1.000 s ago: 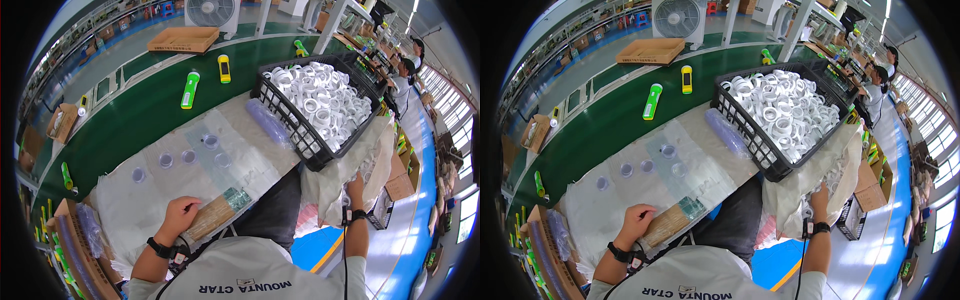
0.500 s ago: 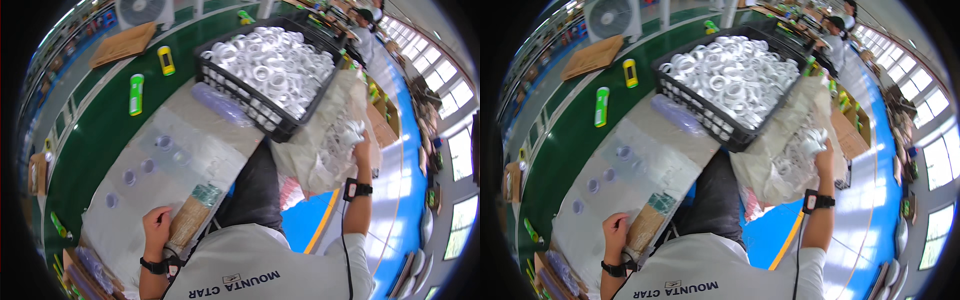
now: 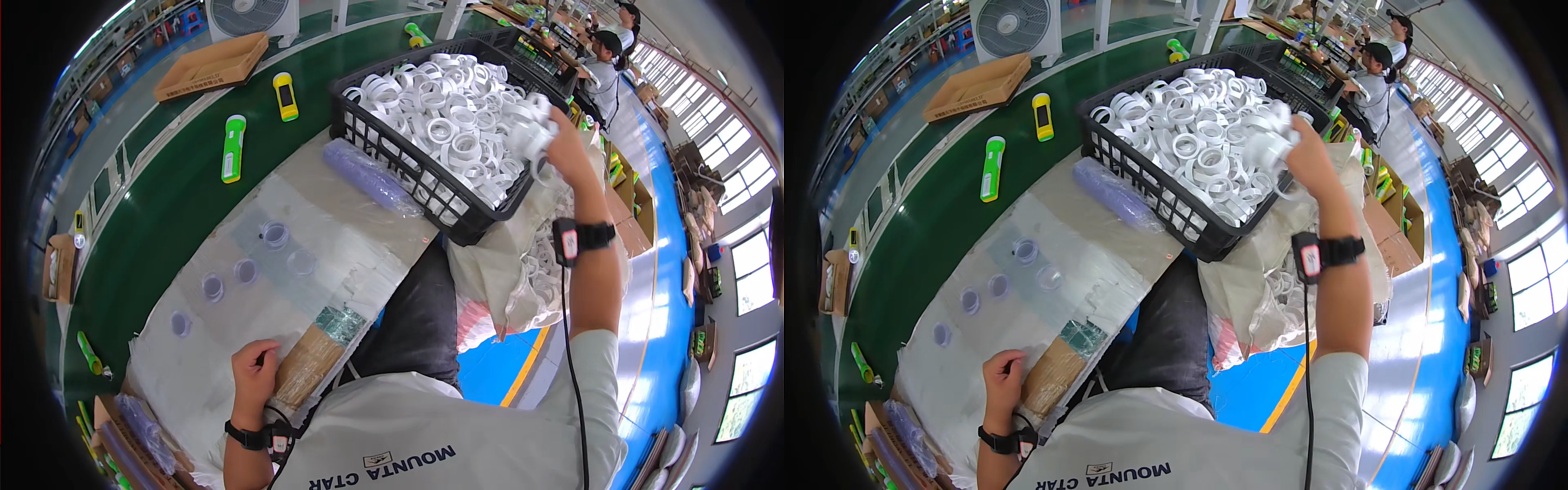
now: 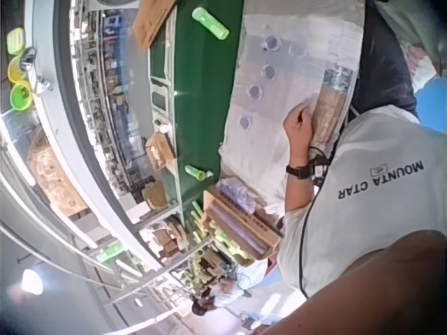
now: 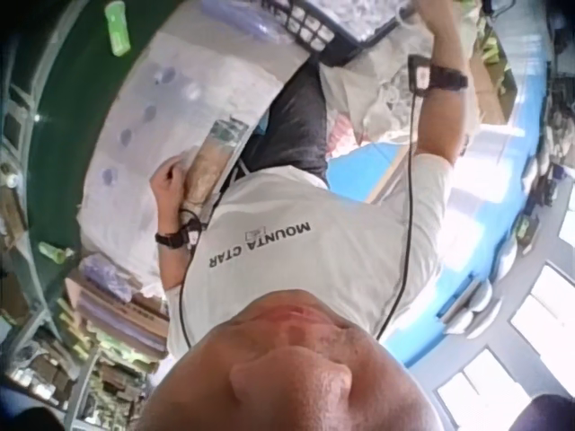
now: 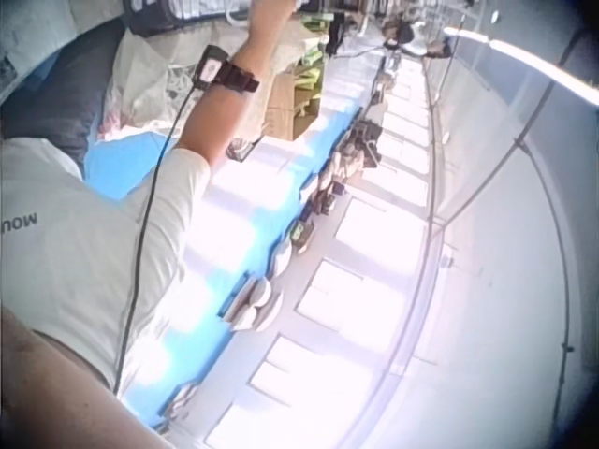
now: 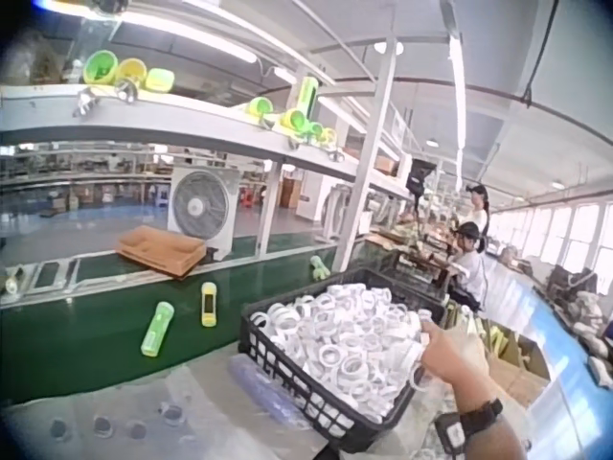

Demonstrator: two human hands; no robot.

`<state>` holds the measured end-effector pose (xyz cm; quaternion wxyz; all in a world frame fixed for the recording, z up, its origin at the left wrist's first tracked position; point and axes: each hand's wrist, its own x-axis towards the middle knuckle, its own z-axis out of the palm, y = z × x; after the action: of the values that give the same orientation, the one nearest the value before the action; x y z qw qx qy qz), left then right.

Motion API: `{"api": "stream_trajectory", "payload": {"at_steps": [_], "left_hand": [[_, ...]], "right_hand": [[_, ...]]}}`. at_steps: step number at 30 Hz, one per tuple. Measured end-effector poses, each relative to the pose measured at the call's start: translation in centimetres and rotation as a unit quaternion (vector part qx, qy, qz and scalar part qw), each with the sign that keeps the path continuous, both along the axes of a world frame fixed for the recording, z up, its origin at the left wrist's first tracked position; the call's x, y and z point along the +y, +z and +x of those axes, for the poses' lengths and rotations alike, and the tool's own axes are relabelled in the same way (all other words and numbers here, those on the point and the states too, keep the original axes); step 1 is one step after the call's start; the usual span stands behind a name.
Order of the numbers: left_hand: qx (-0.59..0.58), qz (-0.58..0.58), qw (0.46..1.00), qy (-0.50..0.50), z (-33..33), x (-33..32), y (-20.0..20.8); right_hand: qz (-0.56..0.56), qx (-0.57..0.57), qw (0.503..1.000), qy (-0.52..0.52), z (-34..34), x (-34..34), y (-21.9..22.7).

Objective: Assembling the internal components and lens housing of handheld flashlights.

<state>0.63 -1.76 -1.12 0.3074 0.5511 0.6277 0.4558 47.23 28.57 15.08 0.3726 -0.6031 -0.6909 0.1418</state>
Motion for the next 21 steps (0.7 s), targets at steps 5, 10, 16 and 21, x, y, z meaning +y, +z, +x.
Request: {"api": "stream_trajectory", "payload": {"at_steps": [5,10,16,21], "left_hand": [[-0.01,-0.009,1.0,-0.005,-0.1,0.2,0.3],[0.003,-0.008,1.0,-0.003,-0.4,0.0,-0.3],[0.019,-0.008,1.0,-0.012,-0.1,0.5,0.5],[0.055,0.003,0.998,-0.023,0.4,0.7,0.6]], "right_hand": [[-0.06,-0.154,0.984,0.072,-1.7,5.1,-4.2],[0.094,-0.028,0.993,0.06,2.8,0.5,-3.4],[-0.146,-0.143,0.964,-0.168,18.7,-9.3,-15.7],[-0.417,-0.215,0.882,0.03,9.9,-14.1,-16.7]]}}
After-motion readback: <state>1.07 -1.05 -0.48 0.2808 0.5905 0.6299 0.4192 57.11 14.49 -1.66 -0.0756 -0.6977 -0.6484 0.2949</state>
